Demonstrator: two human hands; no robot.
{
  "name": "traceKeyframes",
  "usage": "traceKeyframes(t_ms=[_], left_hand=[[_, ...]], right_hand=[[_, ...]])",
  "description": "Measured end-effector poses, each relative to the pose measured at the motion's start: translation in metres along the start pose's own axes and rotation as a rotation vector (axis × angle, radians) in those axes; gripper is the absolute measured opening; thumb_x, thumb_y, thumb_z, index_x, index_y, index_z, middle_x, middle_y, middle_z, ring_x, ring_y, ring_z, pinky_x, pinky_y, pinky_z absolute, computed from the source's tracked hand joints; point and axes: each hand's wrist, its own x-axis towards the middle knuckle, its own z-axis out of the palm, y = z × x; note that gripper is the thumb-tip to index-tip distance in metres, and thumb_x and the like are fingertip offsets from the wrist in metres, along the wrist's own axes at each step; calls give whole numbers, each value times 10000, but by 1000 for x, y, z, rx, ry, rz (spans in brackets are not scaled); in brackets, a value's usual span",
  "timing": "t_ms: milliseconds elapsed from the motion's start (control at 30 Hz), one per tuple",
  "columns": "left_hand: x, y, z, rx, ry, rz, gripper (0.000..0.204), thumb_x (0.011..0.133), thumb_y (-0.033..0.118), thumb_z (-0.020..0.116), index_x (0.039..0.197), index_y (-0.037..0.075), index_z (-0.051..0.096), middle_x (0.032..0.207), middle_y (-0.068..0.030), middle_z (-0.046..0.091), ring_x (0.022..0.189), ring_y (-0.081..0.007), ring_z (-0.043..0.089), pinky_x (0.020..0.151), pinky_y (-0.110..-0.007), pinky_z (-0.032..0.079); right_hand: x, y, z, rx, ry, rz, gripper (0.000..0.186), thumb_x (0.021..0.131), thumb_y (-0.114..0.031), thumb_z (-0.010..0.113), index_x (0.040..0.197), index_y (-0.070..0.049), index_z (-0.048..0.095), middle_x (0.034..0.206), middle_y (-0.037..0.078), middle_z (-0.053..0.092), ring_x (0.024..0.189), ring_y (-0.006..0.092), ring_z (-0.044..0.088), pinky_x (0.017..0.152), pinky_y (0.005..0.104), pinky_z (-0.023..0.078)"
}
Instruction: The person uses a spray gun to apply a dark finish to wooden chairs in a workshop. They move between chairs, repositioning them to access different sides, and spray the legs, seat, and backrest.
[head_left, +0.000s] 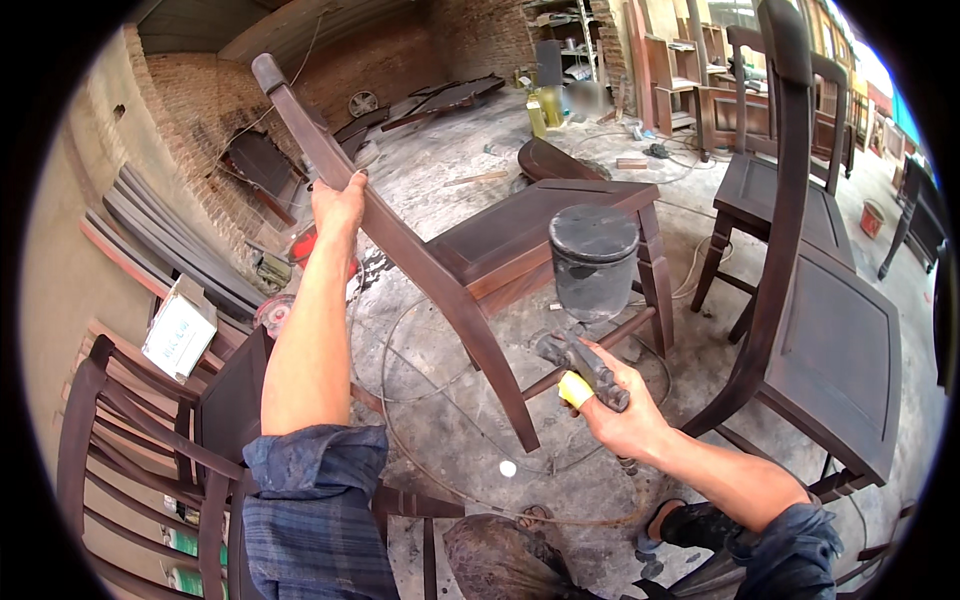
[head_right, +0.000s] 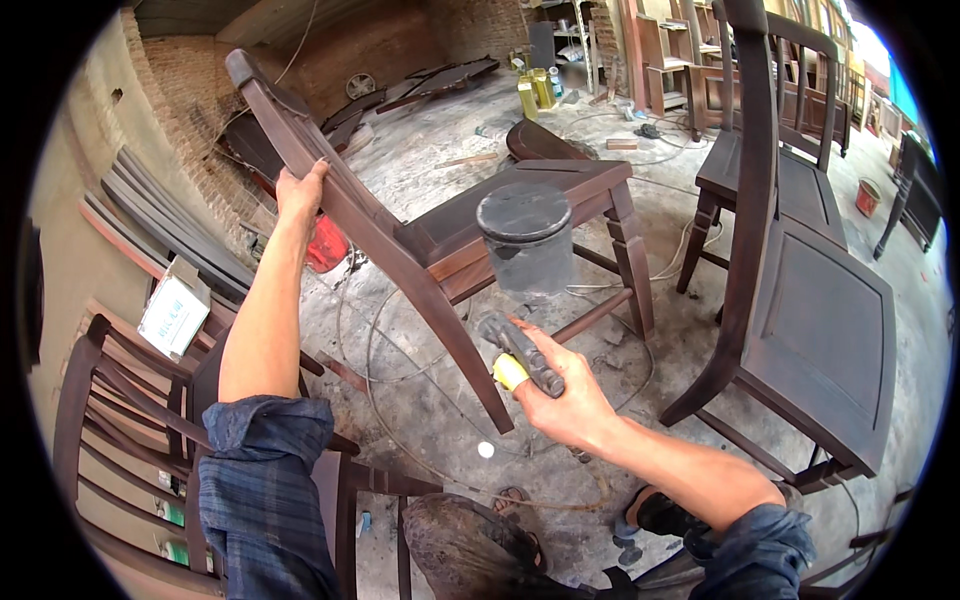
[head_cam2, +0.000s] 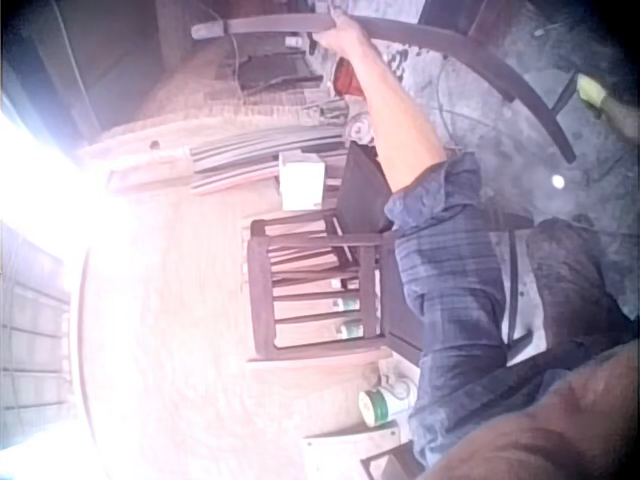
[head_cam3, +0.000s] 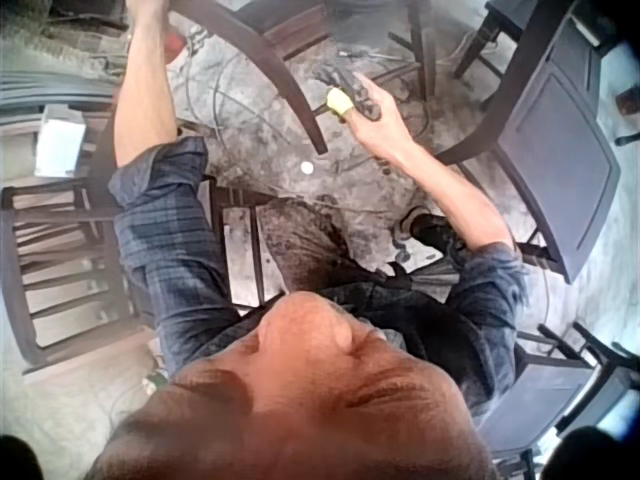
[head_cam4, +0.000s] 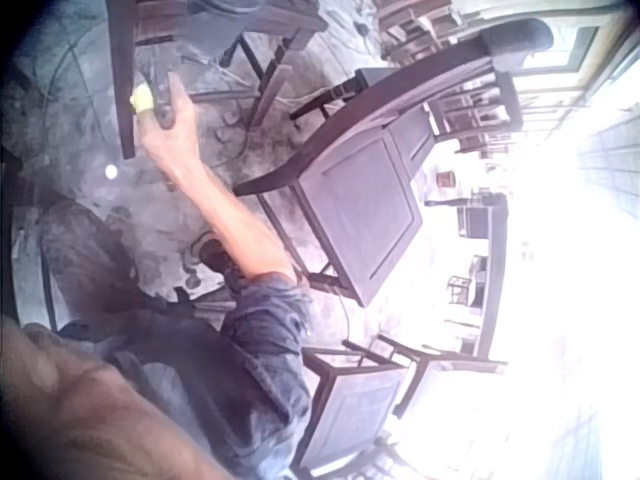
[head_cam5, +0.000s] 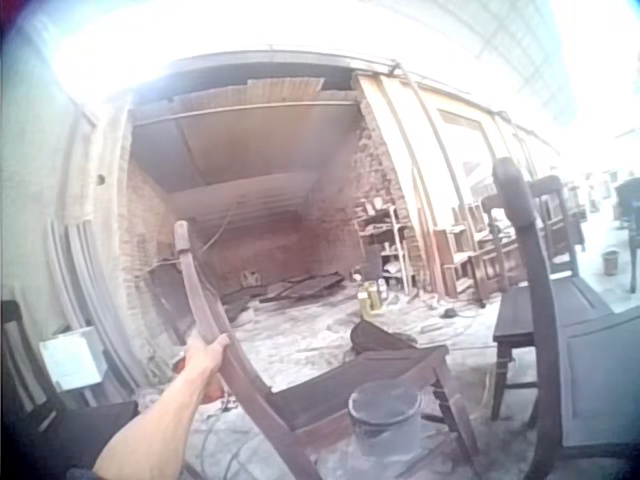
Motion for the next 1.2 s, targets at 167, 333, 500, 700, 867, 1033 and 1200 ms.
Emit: traceKeyframes(t_ms=[167,333,500,700,867,1033,1200], left_hand=[[3,-5,-1,-1,-3,25,572,858,240,765,1300,-57,555,1192,-191,688,1069,-263,673,929,-361,517],[-1,1,-4,-12,-8,30,581,859,245,766,1307,-55,551,1199,-190,685,1082,-266,668,943,-364,509],[1,-3,-2,-36,-26,43,585,863,259,764,1308,-53,550,1205,-190,682,1088,-266,664,948,-366,506],[-5,2,-2,-38,-17,32,566,864,252,765,1296,-52,560,1189,-190,688,1072,-267,670,936,-363,511],[7,-7,-3,-19,-1,36,542,865,233,762,1285,-52,570,1185,-189,692,1062,-263,675,929,-356,516],[-2,1,4,-56,-23,31,561,861,224,764,1305,-53,561,1212,-180,683,1072,-261,670,933,-360,513],[28,-34,-3,15,-10,181,443,851,235,751,1184,-42,657,1113,-130,720,1017,-221,675,892,-360,523]], right_hand=[[4,-5,8,-9,-25,62,568,879,-5,580,1441,-37,500,1194,143,682,1070,141,619,939,295,484],[1,-2,-15,-14,65,10,507,899,-3,583,1403,-9,522,1149,66,654,1053,77,563,910,247,467],[-2,-5,-41,-36,168,53,534,886,34,568,1415,-13,514,1155,56,643,1045,81,570,908,241,462],[0,-3,-56,-115,250,80,566,875,46,546,1435,-20,496,1126,57,644,1034,81,568,912,243,461],[1,-5,-31,-43,186,0,479,906,12,593,1381,9,534,1183,77,650,1115,109,570,983,272,446],[-6,-11,-6,2,102,18,480,918,-11,618,1391,-15,535,1163,66,664,1065,79,571,934,256,463],[-4,-9,3,17,29,44,531,906,-19,608,1428,-53,519,1136,65,680,1004,74,585,871,247,481]])
